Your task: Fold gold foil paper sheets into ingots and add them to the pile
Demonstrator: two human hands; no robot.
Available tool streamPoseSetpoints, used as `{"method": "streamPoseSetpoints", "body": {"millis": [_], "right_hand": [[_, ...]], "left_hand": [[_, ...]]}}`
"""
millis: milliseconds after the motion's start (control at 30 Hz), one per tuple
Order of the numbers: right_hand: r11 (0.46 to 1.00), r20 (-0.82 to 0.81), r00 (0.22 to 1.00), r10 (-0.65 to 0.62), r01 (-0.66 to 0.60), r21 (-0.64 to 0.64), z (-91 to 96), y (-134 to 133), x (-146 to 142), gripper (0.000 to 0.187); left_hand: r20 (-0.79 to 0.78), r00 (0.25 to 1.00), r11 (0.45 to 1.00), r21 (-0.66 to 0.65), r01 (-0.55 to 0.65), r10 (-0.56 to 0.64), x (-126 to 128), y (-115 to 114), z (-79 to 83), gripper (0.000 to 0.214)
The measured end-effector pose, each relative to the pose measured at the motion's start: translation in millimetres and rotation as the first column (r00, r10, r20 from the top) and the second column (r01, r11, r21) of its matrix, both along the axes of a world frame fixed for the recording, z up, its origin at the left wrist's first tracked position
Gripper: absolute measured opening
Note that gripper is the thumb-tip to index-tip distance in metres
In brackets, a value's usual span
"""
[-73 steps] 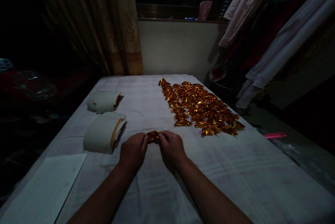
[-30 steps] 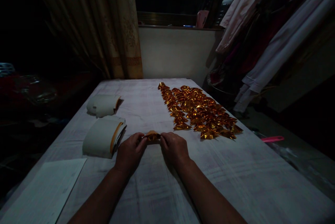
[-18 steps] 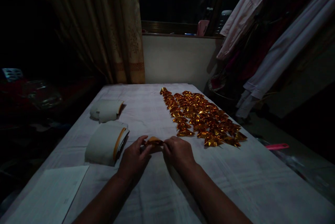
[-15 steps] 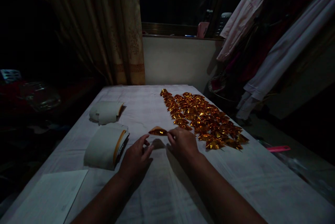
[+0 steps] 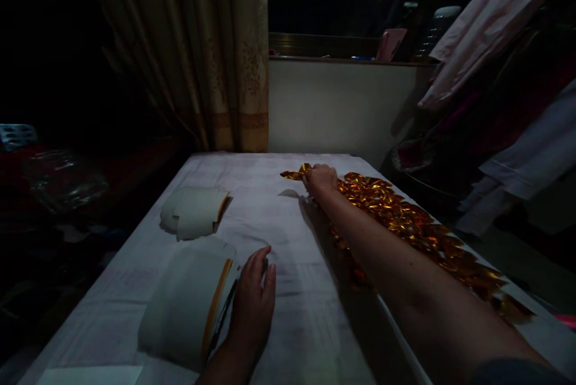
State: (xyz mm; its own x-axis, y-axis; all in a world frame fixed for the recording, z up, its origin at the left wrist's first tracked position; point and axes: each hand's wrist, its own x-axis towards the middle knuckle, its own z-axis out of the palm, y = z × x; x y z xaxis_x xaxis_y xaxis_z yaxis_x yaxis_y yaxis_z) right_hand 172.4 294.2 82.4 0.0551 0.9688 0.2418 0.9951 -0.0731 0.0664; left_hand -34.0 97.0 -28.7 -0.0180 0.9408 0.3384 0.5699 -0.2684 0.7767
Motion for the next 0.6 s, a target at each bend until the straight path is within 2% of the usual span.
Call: {"method": "streamPoseSetpoints", "body": {"millis": [133,233,433,600], "right_hand": [[0.999,0.017,0.999,-0.027,0.027,-0.018,-18.4,55,-2,0.036],[0.999,0.034,0.999,-0.037,0.038,-0.026,-30.0,82,-3,0.034],[0.999,0.051,0.998,-0.041,0.043,-0.031,-42.9,108,0,0.035],[0.997,0.050,0.997,-0.062,0.064,-0.032,-49.4,115,-1,0.038]], "left_hand": [[0.059,0.998,0.999,-0.035,-0.033,0.035,0,-4,5.8,0.036],[0.060,0.997,0.998,-0.040,-0.045,0.047,2,-7,9.0,0.035],[0.010,1.000,0.999,-0.037,-0.025,0.026,-2,-11,4.6,0.034],[-0.041,0.999,0.999,-0.040,-0.001,-0.001,-4,-11,-1.1,0.035]]}}
